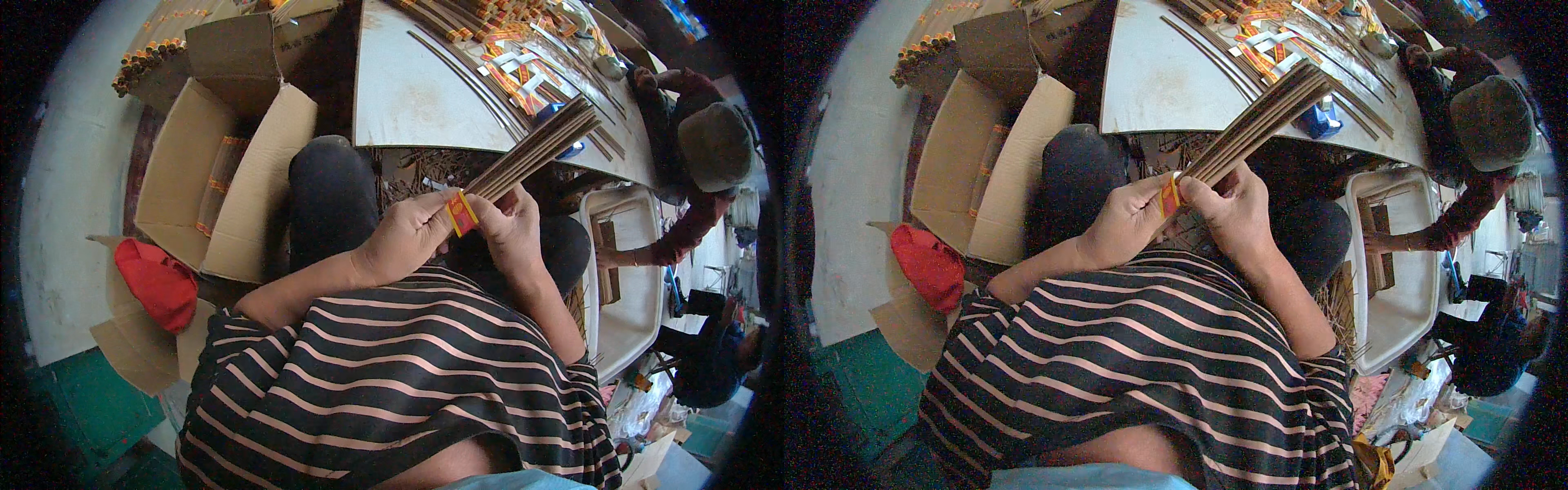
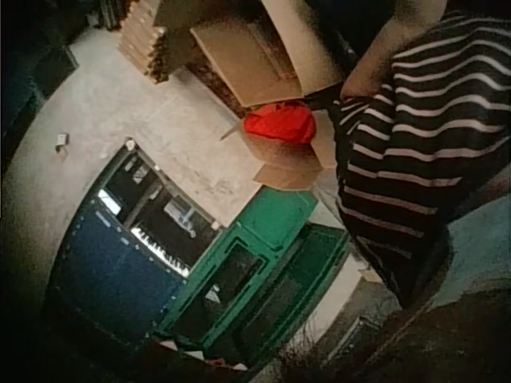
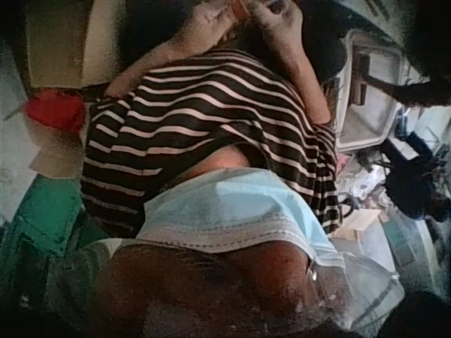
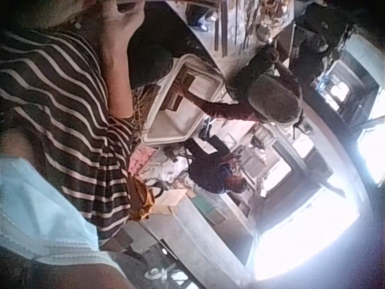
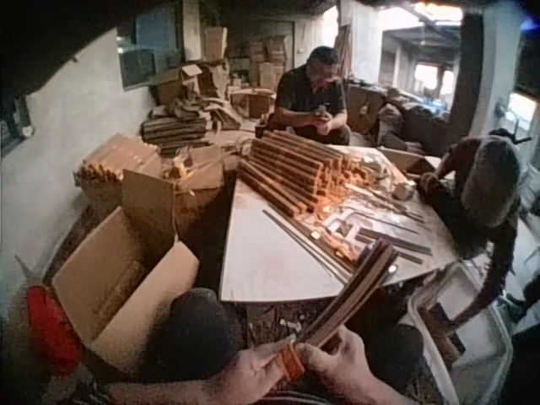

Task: The person gathers thin wooden sticks into small bundles, wraps each bundle with a colorful paper band, and secures it with tape. The person then places the finished bundles into a nearby container.

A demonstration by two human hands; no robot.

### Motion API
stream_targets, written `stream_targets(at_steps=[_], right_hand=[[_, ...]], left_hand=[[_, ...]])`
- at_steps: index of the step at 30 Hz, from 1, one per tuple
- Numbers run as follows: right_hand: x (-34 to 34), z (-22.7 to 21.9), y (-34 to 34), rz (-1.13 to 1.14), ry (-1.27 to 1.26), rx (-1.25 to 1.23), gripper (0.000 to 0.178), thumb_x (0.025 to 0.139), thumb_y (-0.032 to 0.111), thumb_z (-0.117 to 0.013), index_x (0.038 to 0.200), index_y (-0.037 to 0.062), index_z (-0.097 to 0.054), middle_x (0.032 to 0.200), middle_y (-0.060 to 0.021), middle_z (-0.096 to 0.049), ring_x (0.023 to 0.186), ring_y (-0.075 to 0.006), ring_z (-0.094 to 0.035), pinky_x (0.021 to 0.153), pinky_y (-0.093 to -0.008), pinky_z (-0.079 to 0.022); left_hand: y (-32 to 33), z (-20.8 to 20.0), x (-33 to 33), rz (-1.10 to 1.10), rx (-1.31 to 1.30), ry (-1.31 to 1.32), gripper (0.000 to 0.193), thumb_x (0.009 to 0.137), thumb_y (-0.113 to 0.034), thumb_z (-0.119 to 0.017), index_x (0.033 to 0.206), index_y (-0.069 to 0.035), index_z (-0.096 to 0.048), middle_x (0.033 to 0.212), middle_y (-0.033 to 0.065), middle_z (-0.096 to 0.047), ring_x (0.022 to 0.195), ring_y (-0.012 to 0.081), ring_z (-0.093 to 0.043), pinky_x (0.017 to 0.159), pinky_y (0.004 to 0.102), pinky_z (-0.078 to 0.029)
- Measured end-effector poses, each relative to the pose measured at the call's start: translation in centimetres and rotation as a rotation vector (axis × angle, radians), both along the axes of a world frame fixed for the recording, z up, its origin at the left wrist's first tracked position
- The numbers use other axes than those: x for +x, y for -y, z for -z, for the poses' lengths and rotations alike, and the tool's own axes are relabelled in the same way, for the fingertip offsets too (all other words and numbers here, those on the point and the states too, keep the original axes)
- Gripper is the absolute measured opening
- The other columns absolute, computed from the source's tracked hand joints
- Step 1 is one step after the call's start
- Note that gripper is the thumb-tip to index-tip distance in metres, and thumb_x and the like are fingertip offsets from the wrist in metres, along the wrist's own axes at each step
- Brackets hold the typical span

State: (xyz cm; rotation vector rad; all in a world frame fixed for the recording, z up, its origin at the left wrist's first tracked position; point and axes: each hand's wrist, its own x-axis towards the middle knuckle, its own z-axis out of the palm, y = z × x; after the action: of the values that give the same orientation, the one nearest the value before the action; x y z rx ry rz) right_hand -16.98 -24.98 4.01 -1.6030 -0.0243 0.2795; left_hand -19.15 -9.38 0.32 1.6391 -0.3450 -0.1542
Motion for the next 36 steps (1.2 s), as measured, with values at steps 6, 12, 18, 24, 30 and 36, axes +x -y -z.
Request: stream_targets(at_steps=[6,12,18,24,30,36], right_hand=[[0.1,-0.1,0.2,-0.033,-0.028,0.004,0.026,0.078,0.013,-0.063,0.095,-0.0025,-0.05,0.086,-0.0072,-0.059,0.078,-0.0122,-0.055,0.073,-0.026,-0.045],[0.0,0.5,1.3,-0.115,-0.025,0.068,0.026,0.079,0.013,-0.064,0.094,-0.0025,-0.05,0.087,-0.0074,-0.06,0.079,-0.0126,-0.056,0.074,-0.0269,-0.046],[-0.4,-0.1,1.2,-0.05,-0.075,-0.031,0.024,0.078,0.018,-0.064,0.086,-0.0023,-0.055,0.079,-0.0065,-0.06,0.072,-0.0114,-0.056,0.068,-0.0259,-0.046],[-0.3,0.2,0.1,0.112,-0.106,-0.108,0.019,0.077,0.019,-0.061,0.075,0.0001,-0.059,0.066,-0.0032,-0.057,0.057,-0.0092,-0.052,0.053,-0.023,-0.042],[-0.5,0.4,-0.6,0.163,-0.042,-0.101,0.017,0.075,0.017,-0.059,0.08,0.0005,-0.056,0.063,-0.0019,-0.053,0.05,-0.0078,-0.048,0.046,-0.0196,-0.039],[-0.8,0.3,-0.7,0.164,-0.019,-0.056,0.016,0.075,0.017,-0.059,0.078,0.0008,-0.056,0.062,-0.0018,-0.053,0.05,-0.0073,-0.047,0.046,-0.0193,-0.038]], left_hand=[[-0.1,-0.5,-0.4,0.01,0.017,-0.11,0.033,0.093,-0.017,-0.043,0.12,0.002,-0.047,0.075,0.006,-0.056,0.059,0.0084,-0.051,0.053,0.0191,-0.044],[-0.4,-0.6,-0.3,0.104,-0.063,-0.219,0.031,0.092,-0.014,-0.043,0.12,-0.001,-0.048,0.07,0.0017,-0.054,0.058,0.006,-0.048,0.052,0.0185,-0.042],[0.1,-1.0,-0.7,0.051,-0.019,-0.243,0.029,0.092,-0.015,-0.044,0.118,-0.003,-0.051,0.077,0.003,-0.057,0.061,0.0068,-0.05,0.055,0.0195,-0.044],[0.5,-0.4,-0.8,0.039,0.1,-0.126,0.034,0.091,-0.022,-0.047,0.115,0.003,-0.052,0.089,0.0158,-0.063,0.074,0.017,-0.061,0.066,0.0244,-0.049],[0.5,-1.4,-1.0,0.028,0.108,-0.152,0.034,0.091,-0.022,-0.047,0.114,0.003,-0.052,0.09,0.0167,-0.063,0.077,0.0201,-0.061,0.069,0.0261,-0.049],[0.6,-0.8,-1.2,0.039,0.092,-0.11,0.032,0.091,-0.022,-0.047,0.111,0.002,-0.053,0.086,0.0148,-0.063,0.075,0.0192,-0.06,0.065,0.0256,-0.048]])
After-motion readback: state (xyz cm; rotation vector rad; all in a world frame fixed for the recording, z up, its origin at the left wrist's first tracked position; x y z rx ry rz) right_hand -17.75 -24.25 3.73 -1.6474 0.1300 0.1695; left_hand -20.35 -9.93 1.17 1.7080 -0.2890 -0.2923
